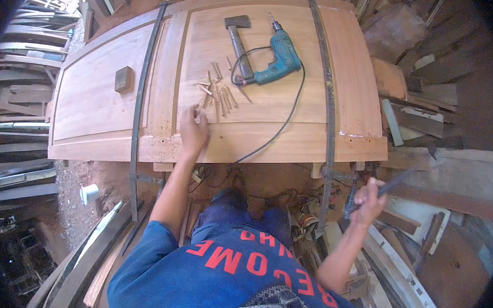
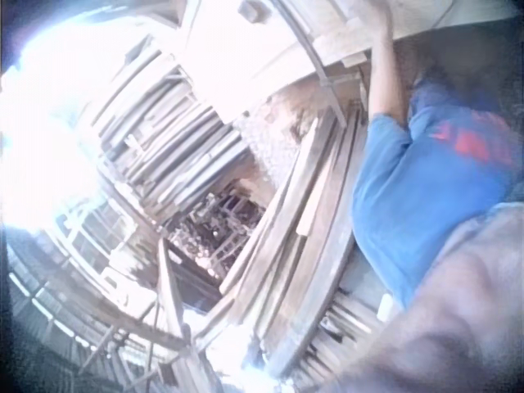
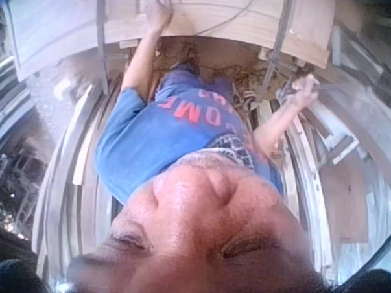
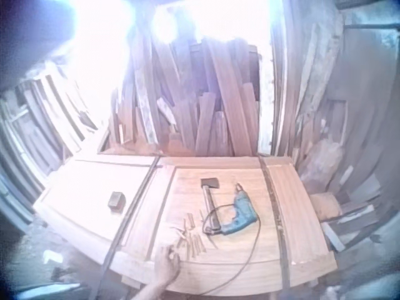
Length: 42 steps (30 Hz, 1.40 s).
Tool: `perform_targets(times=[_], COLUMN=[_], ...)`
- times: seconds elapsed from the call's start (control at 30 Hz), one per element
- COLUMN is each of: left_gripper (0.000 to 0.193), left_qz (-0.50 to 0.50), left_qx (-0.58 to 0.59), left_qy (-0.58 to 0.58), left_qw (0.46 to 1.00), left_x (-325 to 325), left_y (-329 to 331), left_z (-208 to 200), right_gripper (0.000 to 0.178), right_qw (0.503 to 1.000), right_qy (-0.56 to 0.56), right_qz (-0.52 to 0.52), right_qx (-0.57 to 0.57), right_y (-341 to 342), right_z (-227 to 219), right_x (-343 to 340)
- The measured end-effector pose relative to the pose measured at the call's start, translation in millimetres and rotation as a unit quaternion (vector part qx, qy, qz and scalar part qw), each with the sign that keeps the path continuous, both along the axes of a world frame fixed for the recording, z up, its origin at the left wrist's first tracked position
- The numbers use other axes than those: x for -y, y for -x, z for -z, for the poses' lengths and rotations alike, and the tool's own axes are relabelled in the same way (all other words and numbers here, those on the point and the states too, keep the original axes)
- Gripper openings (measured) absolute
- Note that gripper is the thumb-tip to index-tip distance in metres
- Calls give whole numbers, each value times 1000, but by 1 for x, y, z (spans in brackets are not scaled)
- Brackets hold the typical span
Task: The person uses a power drill to create pilot holes in a wooden door panel. They then insert wooden dowels into the holes and use a hammer to tap them flush with the surface. The person repeats this process for multiple dowels along the edge of the door.
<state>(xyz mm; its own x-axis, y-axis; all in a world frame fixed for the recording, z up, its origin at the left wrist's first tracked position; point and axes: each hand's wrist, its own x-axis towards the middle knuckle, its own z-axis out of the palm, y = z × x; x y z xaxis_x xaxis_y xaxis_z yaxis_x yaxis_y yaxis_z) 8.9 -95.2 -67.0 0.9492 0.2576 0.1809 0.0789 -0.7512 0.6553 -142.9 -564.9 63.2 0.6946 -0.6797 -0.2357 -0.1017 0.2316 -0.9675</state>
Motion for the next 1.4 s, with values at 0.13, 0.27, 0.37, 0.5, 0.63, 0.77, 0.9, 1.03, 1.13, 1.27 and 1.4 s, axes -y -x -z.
perform_targets(times=[0.13,0.27,0.37,0.5,0.63,0.77,0.9,1.03,1.13,1.27,1.4], left_gripper=[46,53,57,56,51,48,34,23,17,19,22], left_qz=[18,71,74,61,18,15,-37,-176,-312,-364,-350], left_qx=[-38,-103,-192,-293,-270,-233,-179,-70,-35,-18,-18], left_qy=[8,-2,123,398,626,653,605,511,349,354,419], left_qw=[999,992,971,867,731,721,775,838,883,862,838], left_x=[-43,-54,-67,-70,-67,-63,-62,-72,-92,-134,-148], left_y=[-59,-84,-85,-66,-42,-25,-6,24,49,91,102], left_z=[13,20,24,9,3,-7,-18,-9,-17,-5,3], right_gripper=[14,13,14,14,14,14,14,15,16,17,17], right_qw=[993,985,981,972,961,940,912,885,869,848,822], right_qy=[-30,-24,6,-20,-51,-40,61,79,79,79,90], right_qz=[-112,-171,-188,-228,-267,-337,-403,-456,-485,-520,-557], right_qx=[8,-2,-42,-49,-56,-44,-36,-51,-58,-68,-80], right_y=[-35,-63,-83,-112,-158,-207,-236,-250,-245,-227,-212], right_z=[-5,-16,-15,-12,-5,-6,5,5,13,15,14], right_x=[-85,-136,-150,-161,-175,-185,-183,-200,-215,-247,-270])
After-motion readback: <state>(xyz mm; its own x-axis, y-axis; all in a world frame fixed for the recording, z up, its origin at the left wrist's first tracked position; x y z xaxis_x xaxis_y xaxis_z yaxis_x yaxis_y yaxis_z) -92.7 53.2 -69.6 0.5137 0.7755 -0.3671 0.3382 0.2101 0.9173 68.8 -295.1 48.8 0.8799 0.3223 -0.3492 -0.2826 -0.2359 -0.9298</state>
